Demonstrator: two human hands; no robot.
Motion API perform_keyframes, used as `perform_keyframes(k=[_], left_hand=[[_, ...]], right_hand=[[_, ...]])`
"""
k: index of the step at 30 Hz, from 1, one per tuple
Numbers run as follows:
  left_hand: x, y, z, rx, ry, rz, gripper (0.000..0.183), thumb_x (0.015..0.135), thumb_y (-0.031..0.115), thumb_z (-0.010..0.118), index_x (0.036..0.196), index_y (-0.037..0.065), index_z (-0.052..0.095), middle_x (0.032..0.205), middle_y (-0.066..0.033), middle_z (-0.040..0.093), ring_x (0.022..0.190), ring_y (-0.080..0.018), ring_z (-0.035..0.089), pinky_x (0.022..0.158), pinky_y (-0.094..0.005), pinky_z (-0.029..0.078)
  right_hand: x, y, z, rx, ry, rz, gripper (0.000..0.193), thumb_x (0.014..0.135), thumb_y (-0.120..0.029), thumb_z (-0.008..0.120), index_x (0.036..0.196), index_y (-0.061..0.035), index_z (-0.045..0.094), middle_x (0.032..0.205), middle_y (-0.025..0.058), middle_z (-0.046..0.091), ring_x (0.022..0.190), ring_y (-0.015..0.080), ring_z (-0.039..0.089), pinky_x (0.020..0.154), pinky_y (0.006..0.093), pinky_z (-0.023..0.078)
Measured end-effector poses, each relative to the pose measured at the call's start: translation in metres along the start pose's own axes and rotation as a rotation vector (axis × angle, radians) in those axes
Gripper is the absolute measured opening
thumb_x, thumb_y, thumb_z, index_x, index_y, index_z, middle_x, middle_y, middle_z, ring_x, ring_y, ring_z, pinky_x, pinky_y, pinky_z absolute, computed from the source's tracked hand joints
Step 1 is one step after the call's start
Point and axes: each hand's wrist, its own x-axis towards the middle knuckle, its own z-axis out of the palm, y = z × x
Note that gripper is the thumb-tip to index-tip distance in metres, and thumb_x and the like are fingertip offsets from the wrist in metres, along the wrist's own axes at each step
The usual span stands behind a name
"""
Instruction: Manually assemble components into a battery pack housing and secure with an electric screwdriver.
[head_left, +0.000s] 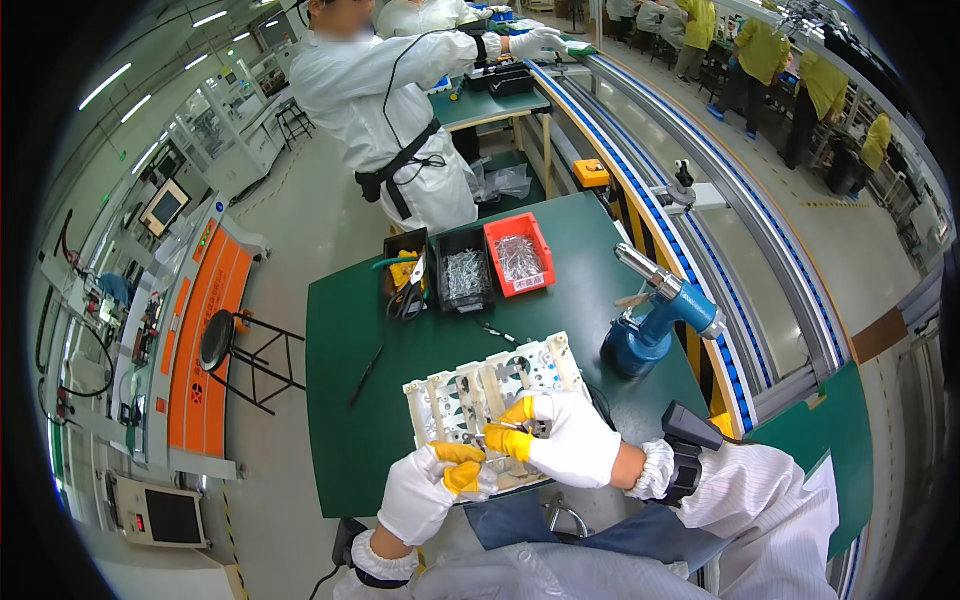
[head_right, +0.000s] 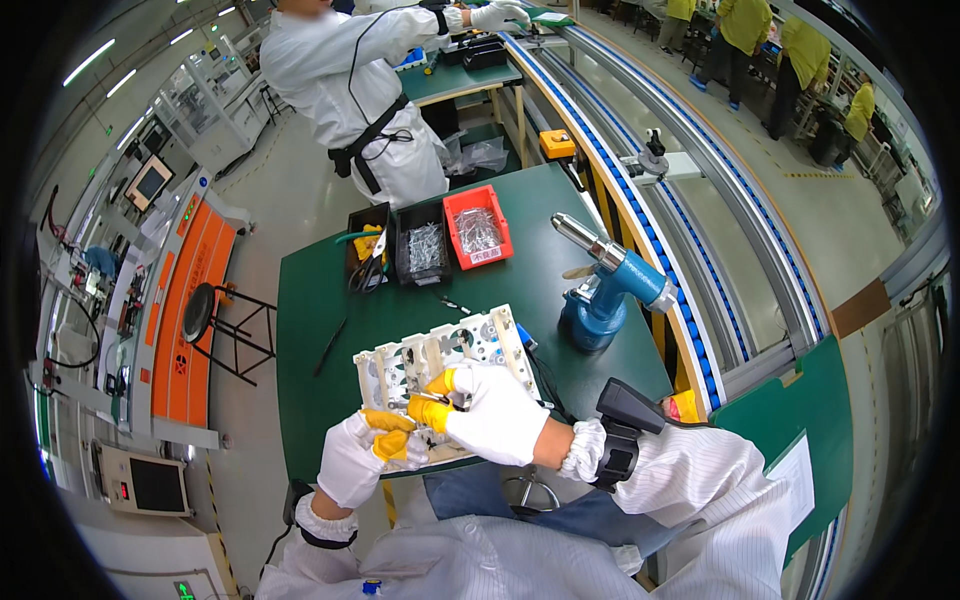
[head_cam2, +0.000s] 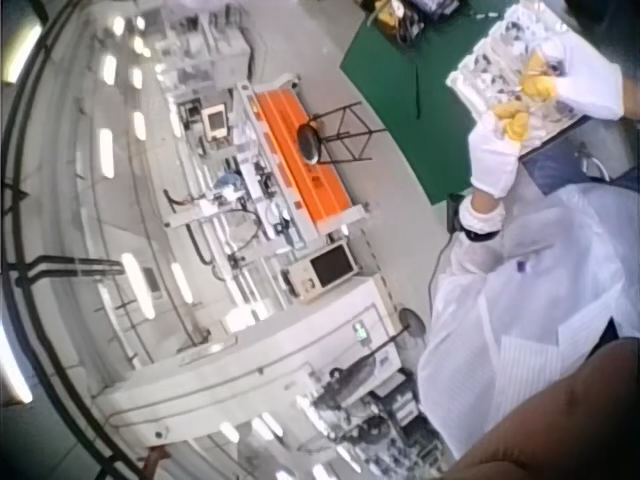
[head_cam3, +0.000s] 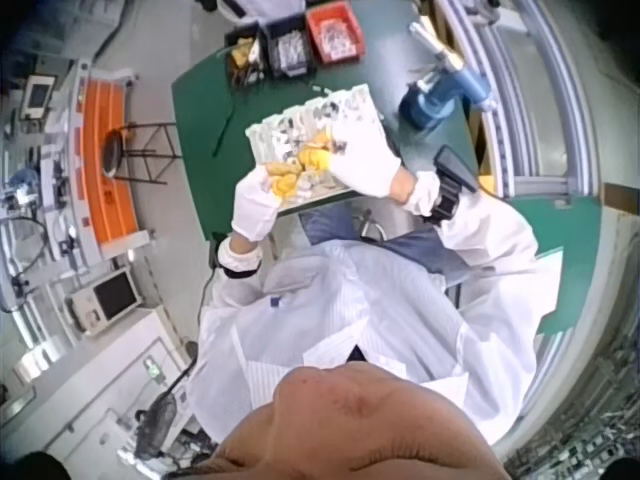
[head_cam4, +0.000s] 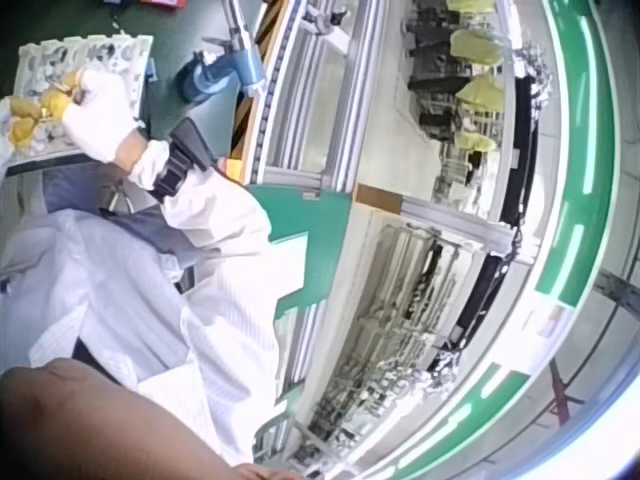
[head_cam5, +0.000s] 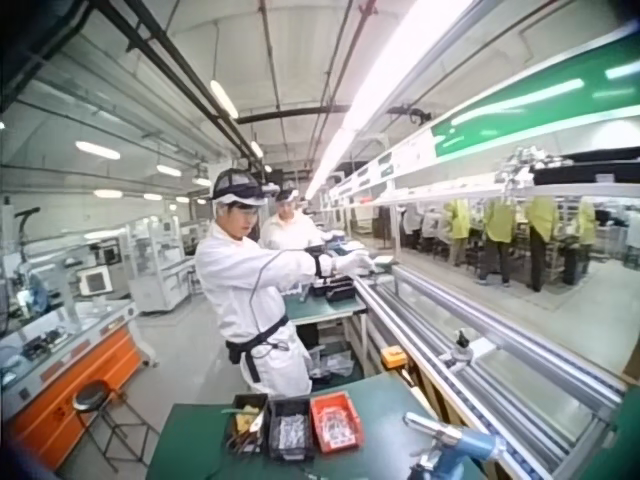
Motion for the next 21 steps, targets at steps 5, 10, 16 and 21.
perform_keyframes(k=[5, 10, 16, 21], left_hand=[[-0.007, 0.012, 0.003, -0.165, 0.04, -0.09, 0.023, 0.101, 0.011, 0.067, 0.114, -0.007, 0.064, 0.099, -0.0122, 0.073, 0.082, -0.0166, 0.072, 0.077, -0.0302, 0.062], [-0.009, 0.009, 0.004, -0.208, 0.09, -0.106, 0.02, 0.101, 0.012, 0.067, 0.112, -0.005, 0.063, 0.095, -0.0103, 0.072, 0.082, -0.0146, 0.071, 0.077, -0.0273, 0.06], [-0.01, -0.001, 0.001, 0.208, 0.128, 0.106, 0.016, 0.097, 0.01, 0.071, 0.107, -0.002, 0.067, 0.092, -0.0084, 0.073, 0.08, -0.0132, 0.069, 0.074, -0.0266, 0.056], [-0.007, -0.003, 0.001, 0.221, 0.119, 0.107, 0.016, 0.092, 0.007, 0.076, 0.104, -0.002, 0.071, 0.092, -0.0095, 0.075, 0.08, -0.0143, 0.069, 0.074, -0.0281, 0.057]], right_hand=[[0.0, -0.006, -0.006, -0.258, -0.104, -0.206, 0.018, 0.09, -0.016, 0.073, 0.102, -0.0031, 0.073, 0.093, 0.0117, 0.066, 0.087, 0.0267, 0.063, 0.079, 0.0379, 0.052], [0.004, -0.002, -0.003, -0.257, -0.098, -0.174, 0.02, 0.088, -0.015, 0.072, 0.103, -0.0023, 0.071, 0.094, 0.014, 0.064, 0.088, 0.0309, 0.063, 0.082, 0.0396, 0.053], [0.005, 0.008, -0.006, -0.341, -0.312, -0.137, 0.021, 0.092, -0.014, 0.072, 0.111, -0.0055, 0.071, 0.097, 0.0102, 0.065, 0.09, 0.0256, 0.066, 0.084, 0.034, 0.052], [0.003, 0.005, -0.002, -0.299, -0.247, -0.162, 0.015, 0.089, -0.012, 0.069, 0.102, -0.0037, 0.069, 0.095, 0.0142, 0.065, 0.088, 0.0344, 0.067, 0.078, 0.0392, 0.055]])
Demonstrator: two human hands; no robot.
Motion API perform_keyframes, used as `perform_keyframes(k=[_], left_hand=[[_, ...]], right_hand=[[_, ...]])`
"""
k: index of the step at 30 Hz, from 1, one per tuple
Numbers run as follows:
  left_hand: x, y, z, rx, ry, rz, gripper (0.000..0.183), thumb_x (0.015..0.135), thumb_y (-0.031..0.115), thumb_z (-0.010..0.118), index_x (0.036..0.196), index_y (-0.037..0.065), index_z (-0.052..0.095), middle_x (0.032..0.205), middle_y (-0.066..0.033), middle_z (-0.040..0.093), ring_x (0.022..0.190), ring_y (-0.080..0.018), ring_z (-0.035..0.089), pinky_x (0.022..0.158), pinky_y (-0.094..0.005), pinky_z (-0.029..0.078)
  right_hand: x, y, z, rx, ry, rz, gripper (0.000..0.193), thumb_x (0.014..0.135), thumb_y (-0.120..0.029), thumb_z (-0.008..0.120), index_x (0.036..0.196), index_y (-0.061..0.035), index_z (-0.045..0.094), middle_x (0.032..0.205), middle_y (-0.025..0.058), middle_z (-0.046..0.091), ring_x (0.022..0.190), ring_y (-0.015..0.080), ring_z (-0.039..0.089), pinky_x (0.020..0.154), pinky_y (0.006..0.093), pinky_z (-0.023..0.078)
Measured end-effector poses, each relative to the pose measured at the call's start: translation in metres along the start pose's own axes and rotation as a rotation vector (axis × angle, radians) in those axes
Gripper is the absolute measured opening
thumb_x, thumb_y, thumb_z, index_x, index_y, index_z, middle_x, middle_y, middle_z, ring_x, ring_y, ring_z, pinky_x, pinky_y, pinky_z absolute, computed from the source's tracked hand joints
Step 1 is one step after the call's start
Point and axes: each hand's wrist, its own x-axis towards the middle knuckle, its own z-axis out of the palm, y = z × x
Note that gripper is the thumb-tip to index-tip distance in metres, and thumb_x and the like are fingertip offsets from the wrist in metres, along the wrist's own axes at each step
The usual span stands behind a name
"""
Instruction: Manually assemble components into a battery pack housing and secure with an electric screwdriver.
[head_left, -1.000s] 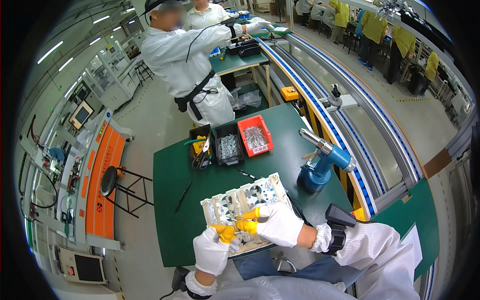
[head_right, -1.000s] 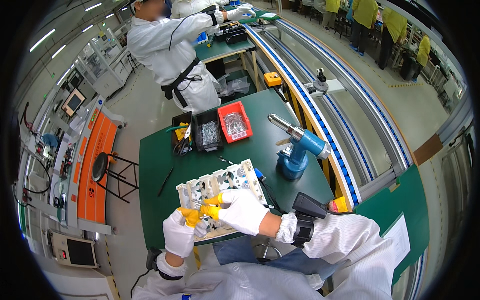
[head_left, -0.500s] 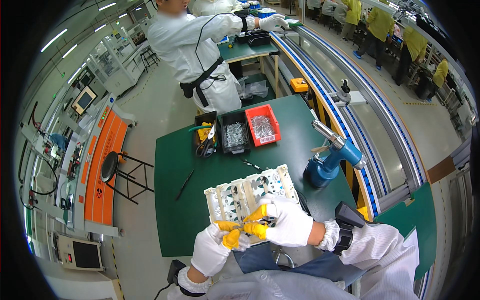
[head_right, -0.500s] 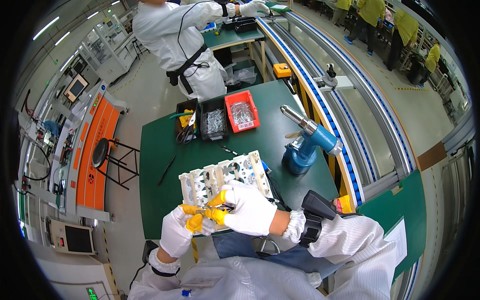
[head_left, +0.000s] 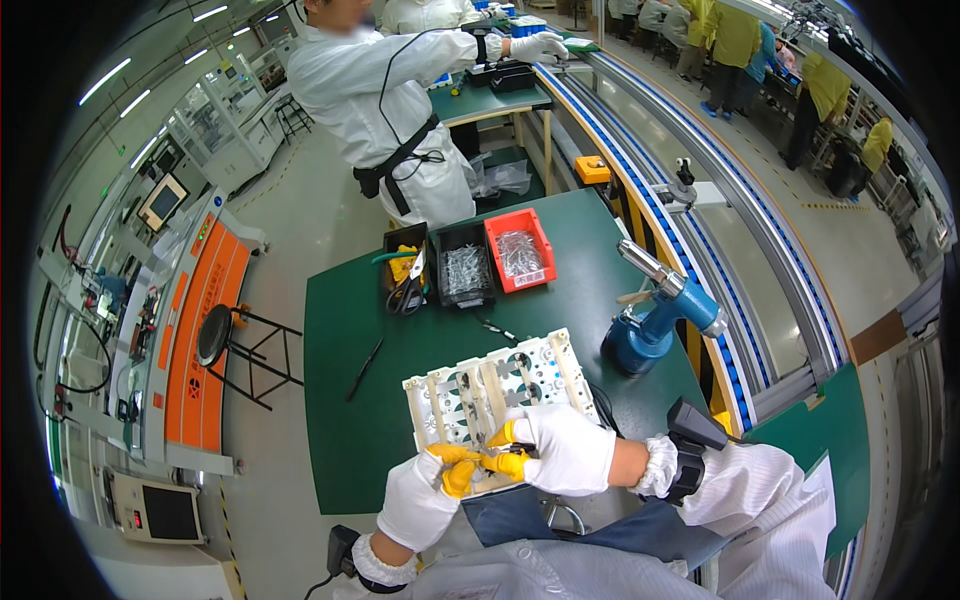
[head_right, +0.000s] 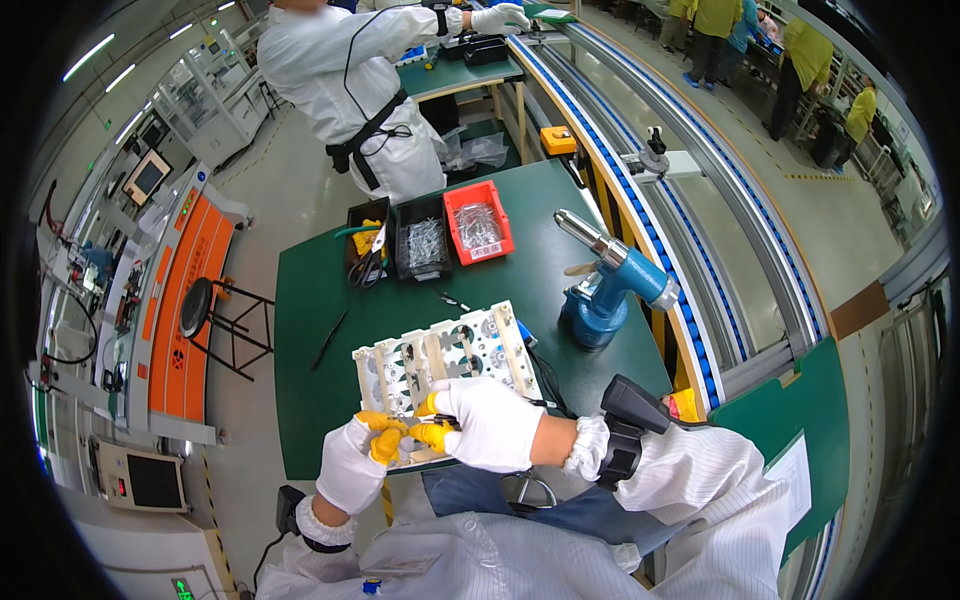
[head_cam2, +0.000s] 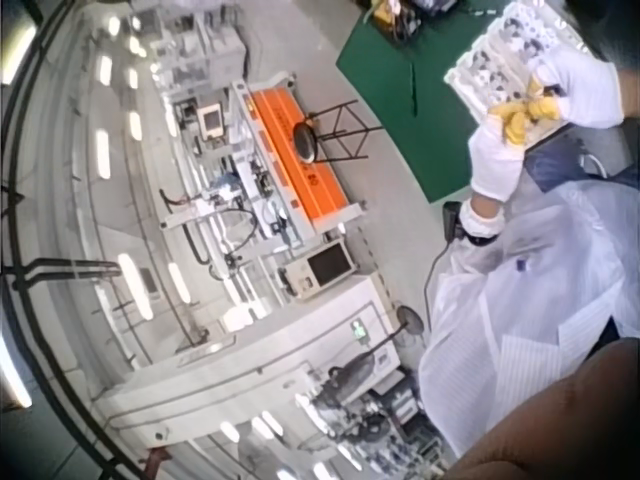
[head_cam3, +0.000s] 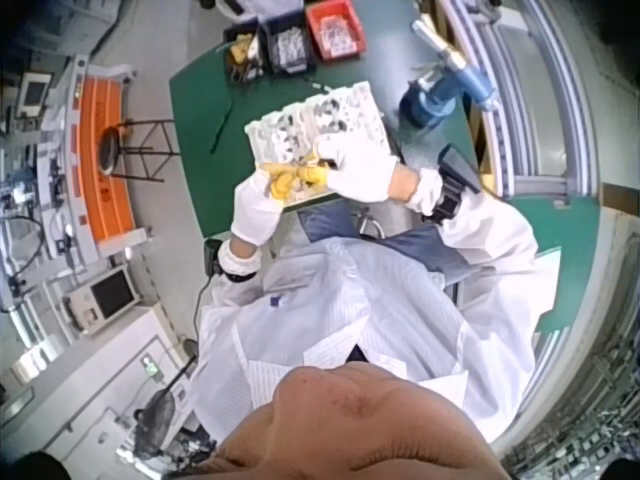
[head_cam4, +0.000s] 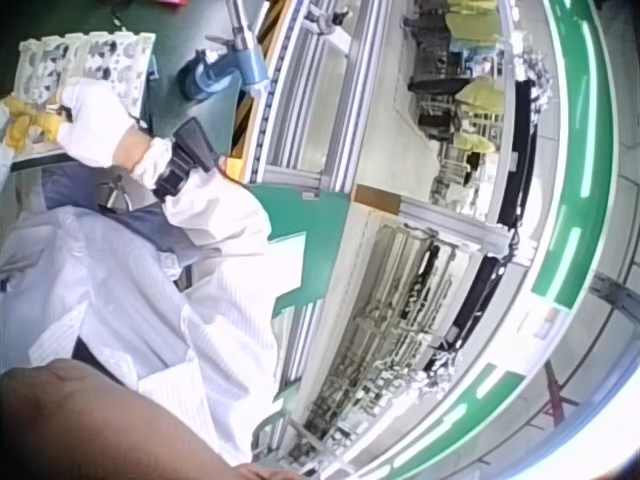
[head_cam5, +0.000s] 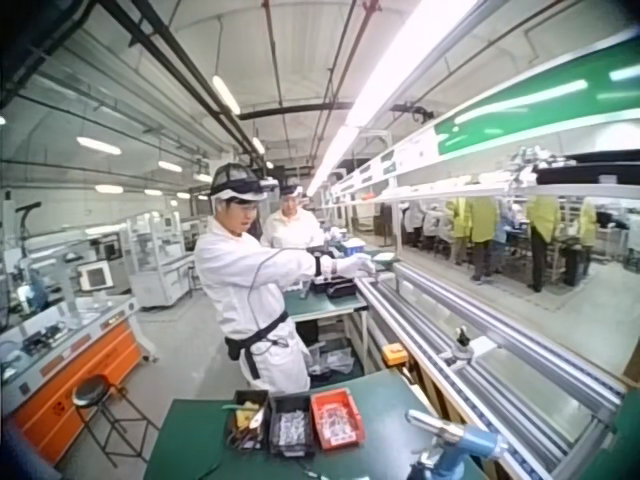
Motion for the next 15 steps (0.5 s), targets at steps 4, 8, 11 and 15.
perform_keyframes(k=[4, 8, 11, 15], left_hand=[[0.006, 0.01, -0.001, -0.223, -0.067, -0.173, 0.016, 0.098, 0.013, 0.071, 0.103, -0.001, 0.068, 0.083, -0.0078, 0.071, 0.07, -0.0114, 0.066, 0.062, -0.0251, 0.053], [0.009, -0.005, 0.002, -0.7, -0.113, -0.396, 0.019, 0.104, 0.02, 0.063, 0.104, 0.001, 0.063, 0.074, -0.0035, 0.064, 0.06, -0.0068, 0.057, 0.054, -0.0213, 0.045], [0.004, -0.006, 0.007, -0.546, -0.035, -0.332, 0.022, 0.104, 0.028, 0.063, 0.102, 0.007, 0.061, 0.08, -0.0016, 0.065, 0.062, -0.0068, 0.057, 0.054, -0.0201, 0.045], [0.0, -0.006, 0.007, -0.559, -0.02, -0.269, 0.019, 0.104, 0.02, 0.063, 0.104, 0.001, 0.061, 0.078, -0.0046, 0.066, 0.063, -0.0087, 0.059, 0.058, -0.0221, 0.047]], right_hand=[[-0.003, -0.013, 0.002, -0.241, 0.0, -0.021, 0.014, 0.087, -0.01, 0.069, 0.1, -0.0048, 0.068, 0.091, 0.0129, 0.063, 0.087, 0.0323, 0.067, 0.076, 0.0389, 0.055], [-0.005, -0.012, 0.005, -0.527, 0.057, -0.11, 0.013, 0.085, -0.01, 0.072, 0.097, -0.0057, 0.069, 0.088, 0.0116, 0.061, 0.086, 0.0309, 0.067, 0.074, 0.0378, 0.055], [-0.001, -0.01, 0.0, -0.196, 0.088, -0.015, 0.015, 0.089, -0.013, 0.073, 0.102, -0.0056, 0.072, 0.09, 0.0104, 0.065, 0.085, 0.0277, 0.067, 0.074, 0.0348, 0.056], [0.0, -0.009, -0.004, 0.28, 0.11, 0.183, 0.017, 0.095, -0.015, 0.075, 0.106, -0.0033, 0.074, 0.098, 0.0048, 0.075, 0.086, 0.0125, 0.068, 0.076, 0.028, 0.055]])
